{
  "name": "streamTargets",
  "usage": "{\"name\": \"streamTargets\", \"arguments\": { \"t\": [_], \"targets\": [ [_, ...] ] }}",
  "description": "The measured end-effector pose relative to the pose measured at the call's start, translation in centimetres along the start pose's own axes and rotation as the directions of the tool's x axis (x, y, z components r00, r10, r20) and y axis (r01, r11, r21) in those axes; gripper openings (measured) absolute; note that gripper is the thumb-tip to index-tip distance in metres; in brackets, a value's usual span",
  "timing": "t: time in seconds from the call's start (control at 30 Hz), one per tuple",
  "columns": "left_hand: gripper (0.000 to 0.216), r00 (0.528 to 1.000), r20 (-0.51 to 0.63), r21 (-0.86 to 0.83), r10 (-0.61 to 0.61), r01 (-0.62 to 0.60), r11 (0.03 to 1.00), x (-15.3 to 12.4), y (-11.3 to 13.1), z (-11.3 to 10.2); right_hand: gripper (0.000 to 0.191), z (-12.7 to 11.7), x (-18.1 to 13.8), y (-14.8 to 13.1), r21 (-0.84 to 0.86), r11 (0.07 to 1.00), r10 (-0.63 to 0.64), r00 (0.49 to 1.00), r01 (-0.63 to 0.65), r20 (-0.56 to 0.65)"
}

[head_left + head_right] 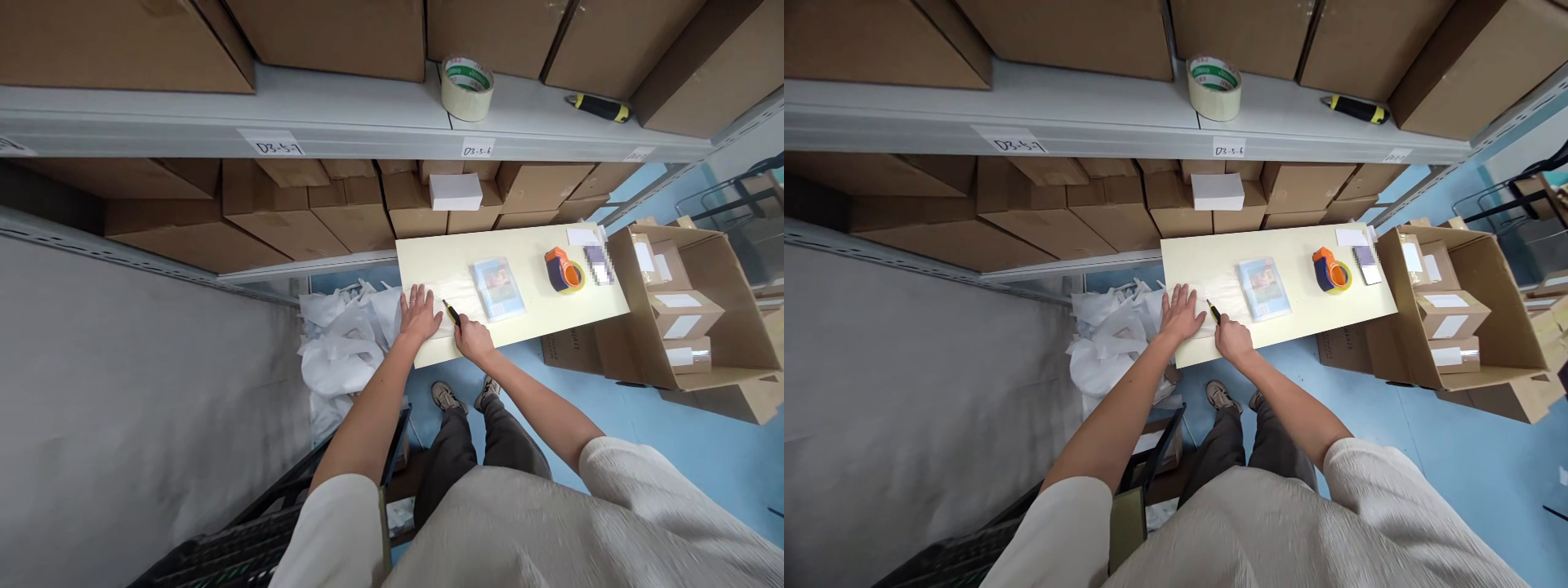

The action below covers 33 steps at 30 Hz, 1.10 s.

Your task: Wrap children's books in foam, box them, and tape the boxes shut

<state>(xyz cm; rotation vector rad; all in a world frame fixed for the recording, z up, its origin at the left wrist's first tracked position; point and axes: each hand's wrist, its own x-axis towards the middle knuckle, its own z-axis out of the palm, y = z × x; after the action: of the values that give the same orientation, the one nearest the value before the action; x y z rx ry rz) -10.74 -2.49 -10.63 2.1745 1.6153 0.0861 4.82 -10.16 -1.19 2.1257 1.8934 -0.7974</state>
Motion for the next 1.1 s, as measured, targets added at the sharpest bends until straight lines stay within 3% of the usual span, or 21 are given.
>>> {"name": "streamTargets", "arguments": {
  "t": [0.17,0.37,0.6,0.83,1.1],
  "targets": [
    [0.087,0.999,0.023,0.001,-0.029,0.029,1.000,-0.7,0.6,-0.3,0.031,0.6,-0.8,0.5,-0.022,1.000,0.003,1.000,-0.002,0.002],
    [0.072,0.999,0.034,0.005,-0.030,0.030,1.000,-2.3,1.1,0.2,0.030,0.7,-2.1,0.7,-0.025,1.000,0.002,1.000,-0.001,0.018],
    [0.080,0.996,0.084,0.007,-0.041,0.040,0.999,-3.7,1.5,1.0,0.030,1.1,-3.7,0.9,-0.049,0.999,0.008,1.000,-0.007,0.018],
    [0.077,0.998,-0.005,0.068,-0.060,0.061,0.996,-4.9,2.6,1.1,0.030,1.6,-5.4,1.3,-0.076,0.997,0.008,1.000,-0.006,0.025],
    [0.069,0.998,-0.011,0.080,-0.065,0.066,0.995,-6.1,3.6,1.7,0.028,2.4,-6.5,1.9,-0.100,0.995,0.016,0.999,-0.013,0.028]
  ]
}}
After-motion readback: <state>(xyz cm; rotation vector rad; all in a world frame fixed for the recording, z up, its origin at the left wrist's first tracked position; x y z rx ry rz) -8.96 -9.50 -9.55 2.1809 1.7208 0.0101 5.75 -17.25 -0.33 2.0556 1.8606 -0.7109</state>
